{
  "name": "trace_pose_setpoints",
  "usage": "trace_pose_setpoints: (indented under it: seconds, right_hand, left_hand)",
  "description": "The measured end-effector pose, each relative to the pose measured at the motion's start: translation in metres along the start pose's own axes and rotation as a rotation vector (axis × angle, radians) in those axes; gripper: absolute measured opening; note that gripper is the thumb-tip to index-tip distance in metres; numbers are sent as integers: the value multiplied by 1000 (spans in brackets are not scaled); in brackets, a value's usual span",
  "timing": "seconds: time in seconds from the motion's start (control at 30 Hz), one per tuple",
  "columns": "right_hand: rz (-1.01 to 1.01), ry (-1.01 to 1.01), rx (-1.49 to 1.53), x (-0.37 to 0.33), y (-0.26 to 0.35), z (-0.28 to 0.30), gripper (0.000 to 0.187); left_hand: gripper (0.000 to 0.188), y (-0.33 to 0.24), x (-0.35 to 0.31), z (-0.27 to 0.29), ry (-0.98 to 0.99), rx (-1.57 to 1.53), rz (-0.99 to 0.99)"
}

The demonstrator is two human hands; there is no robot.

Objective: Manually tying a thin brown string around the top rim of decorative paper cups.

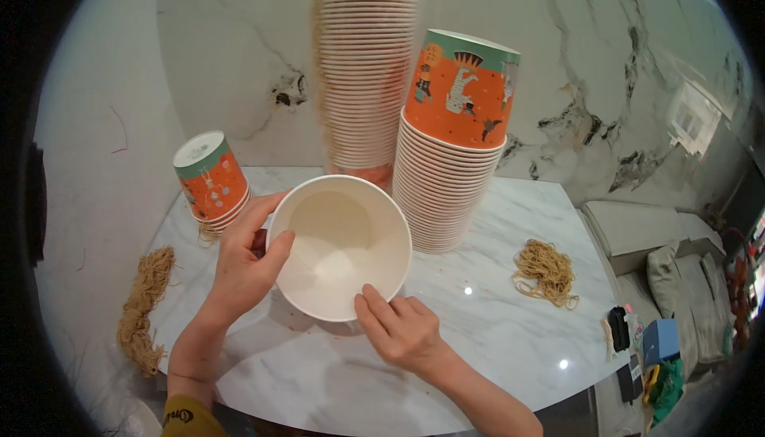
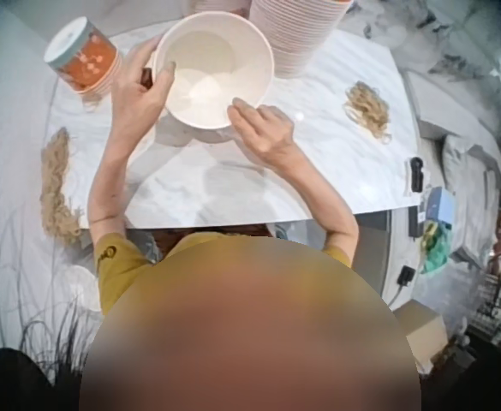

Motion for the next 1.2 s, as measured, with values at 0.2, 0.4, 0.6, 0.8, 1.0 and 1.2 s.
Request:
trace_pose_setpoints:
  seconds: [0.2, 0.4, 0.6, 0.8, 1.0, 1.2]
  right_hand:
    - [-86, -41, 9, 6, 2, 4, 31]
    - [-119, -48, 1, 10, 6, 4, 32]
    - [-132, -2, 14, 11, 8, 3, 32]
    - [-107, 14, 10, 12, 5, 6, 29]
    - [-138, -5, 16, 16, -10, 6, 26]
    - [-102, -58, -27, 14, -14, 2, 22]
  left_hand:
    - [68, -15, -10, -12, 28, 18, 74]
    - [69, -17, -17, -20, -24, 12, -38]
    - [67, -15, -12, -14, 5, 29, -45]
    - [67, -12, -11, -12, -44, 67, -121]
    - [63, -15, -8, 0, -35, 111, -103]
    - [57, -19, -4, 3, -53, 53, -72]
Point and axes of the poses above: each hand's wrist, its own x-axis towards the middle knuckle, its own z-axis out of the back of the hand, y = z × x, the point moved 3 cm from there along x, towards the middle knuckle, and after that the axes turned 12 degrees about -z, right-handed, at the moved point
